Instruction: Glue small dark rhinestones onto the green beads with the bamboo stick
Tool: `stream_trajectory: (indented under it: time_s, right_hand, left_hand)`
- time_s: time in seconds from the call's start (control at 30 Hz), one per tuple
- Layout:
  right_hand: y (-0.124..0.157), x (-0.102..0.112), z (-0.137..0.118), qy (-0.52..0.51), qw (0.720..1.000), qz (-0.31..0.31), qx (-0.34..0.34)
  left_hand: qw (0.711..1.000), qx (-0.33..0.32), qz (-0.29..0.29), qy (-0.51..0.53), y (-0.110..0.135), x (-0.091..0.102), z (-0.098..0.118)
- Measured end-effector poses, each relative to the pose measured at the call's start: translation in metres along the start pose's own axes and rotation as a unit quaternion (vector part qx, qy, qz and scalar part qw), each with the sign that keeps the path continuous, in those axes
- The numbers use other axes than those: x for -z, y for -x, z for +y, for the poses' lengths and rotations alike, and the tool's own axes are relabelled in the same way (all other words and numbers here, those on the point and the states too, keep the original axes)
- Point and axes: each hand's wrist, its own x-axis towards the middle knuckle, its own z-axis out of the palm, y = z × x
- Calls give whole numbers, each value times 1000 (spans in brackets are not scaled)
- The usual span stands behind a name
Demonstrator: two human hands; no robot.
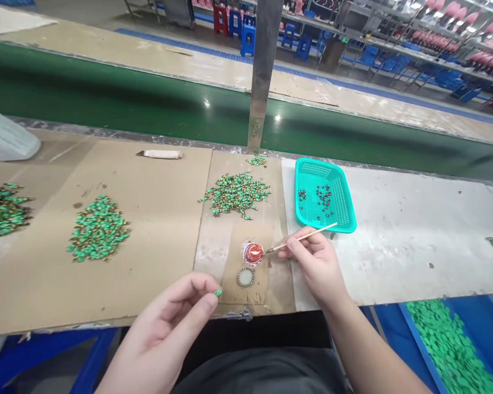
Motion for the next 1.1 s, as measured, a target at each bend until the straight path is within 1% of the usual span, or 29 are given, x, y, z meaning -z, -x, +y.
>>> stream_trajectory:
  time_s: [0.07,0.13,0.27,0.33,0.57,0.7,0.77,0.83,0.93,1.03,1.1]
  right_hand:
    - [1,-1,0,-2,1000,5,-4]
    - [2,-2,-1,-2,1000,8,-5]
    - [3,-3,-2,-2,1000,11,-4]
    - [4,-2,-2,-2,1000,9,-7]
    - [3,1,-1,-12,1000,-4,-20]
    - [3,2,-3,-17,999,-16,-27]
    - [3,3,-3,-17,999,-20,-28]
    - [3,3,-4,-18,999,-22,-28]
    - [4,3,-7,-23,999,-22,-20]
    - [10,2,-16,-29,999,-25,-5]
    - [16,1,-27,-41,999,-31,12]
  left_hand:
    - [1000,12,11,7,3,1,-4]
    - [1000,24,9,17,5,0,-5]
    - [998,29,-41,49,2,-1,-3]
    - [997,24,-53,53,-1,0,-4]
    - [996,36,-45,70,-4,0,-8]
    - [995,39,-67,63,-7,4,-14]
    - [995,39,-68,54,-8,6,-16]
    - [996,36,-59,50,-7,5,-14]
    - [997,24,-47,58,-5,-3,-4]
    - [994,25,-63,82,-4,-15,8]
    - [990,41,-85,109,-5,-22,13]
